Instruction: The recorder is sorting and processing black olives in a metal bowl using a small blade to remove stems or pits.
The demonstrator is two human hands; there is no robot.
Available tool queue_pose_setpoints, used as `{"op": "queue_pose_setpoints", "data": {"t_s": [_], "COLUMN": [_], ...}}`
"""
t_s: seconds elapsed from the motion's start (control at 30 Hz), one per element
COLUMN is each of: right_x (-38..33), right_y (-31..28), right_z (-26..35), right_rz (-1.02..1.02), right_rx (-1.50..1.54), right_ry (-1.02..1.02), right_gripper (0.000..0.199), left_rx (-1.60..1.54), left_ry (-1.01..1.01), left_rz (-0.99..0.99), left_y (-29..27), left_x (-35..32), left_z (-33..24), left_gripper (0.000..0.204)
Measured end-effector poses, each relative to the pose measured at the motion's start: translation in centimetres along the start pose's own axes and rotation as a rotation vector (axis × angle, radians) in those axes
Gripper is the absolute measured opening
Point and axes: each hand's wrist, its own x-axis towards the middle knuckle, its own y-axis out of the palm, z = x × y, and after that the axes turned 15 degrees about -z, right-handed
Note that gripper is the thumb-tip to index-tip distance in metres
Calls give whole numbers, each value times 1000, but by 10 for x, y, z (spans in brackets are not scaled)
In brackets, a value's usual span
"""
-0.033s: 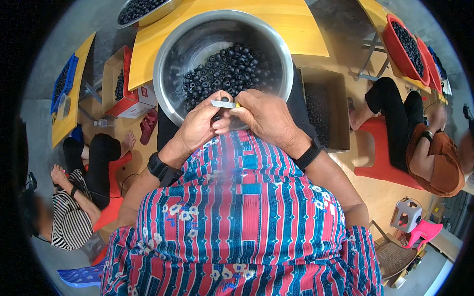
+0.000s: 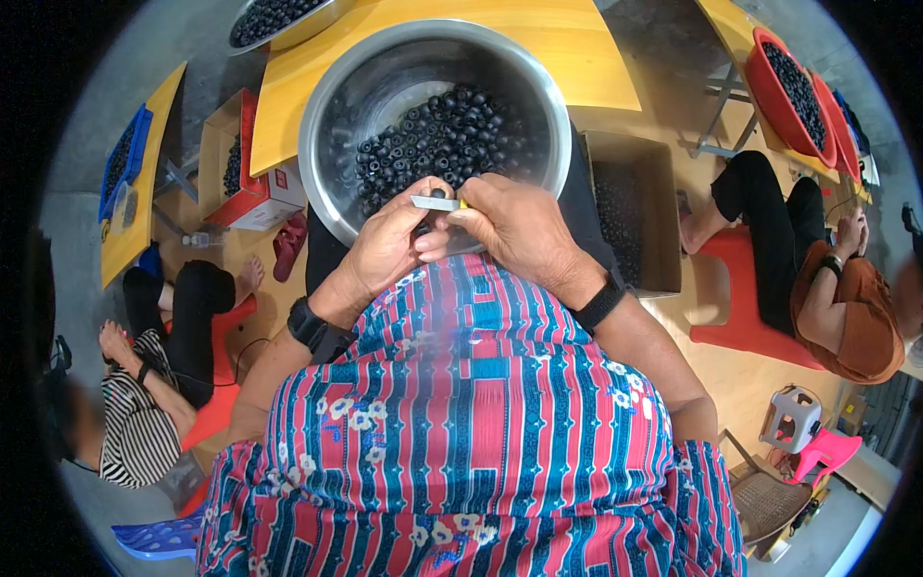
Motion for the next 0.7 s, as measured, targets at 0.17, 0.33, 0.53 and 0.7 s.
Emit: {"op": "queue_pose_setpoints", "data": {"t_s": [0.17, 0.33, 0.53, 0.7], "right_x": [1, 2, 1, 0], "right_y": [-1, -1, -4, 0], "right_z": [0, -5, -2, -1], "right_rz": [18, -53, -31, 32], "right_rx": [-35, -47, 113, 57], "right_ry": [98, 214, 227, 42], "right_gripper": [26, 25, 25, 26], "left_rx": [46, 26, -64, -65], "left_ry": [-12, 26, 28, 22], "left_rz": [-17, 53, -29, -34], "left_y": [5, 4, 1, -1], "left_x": [-3, -2, -2, 0], "left_z": [-2, 2, 4, 2], "left_gripper": [22, 25, 21, 19]}}
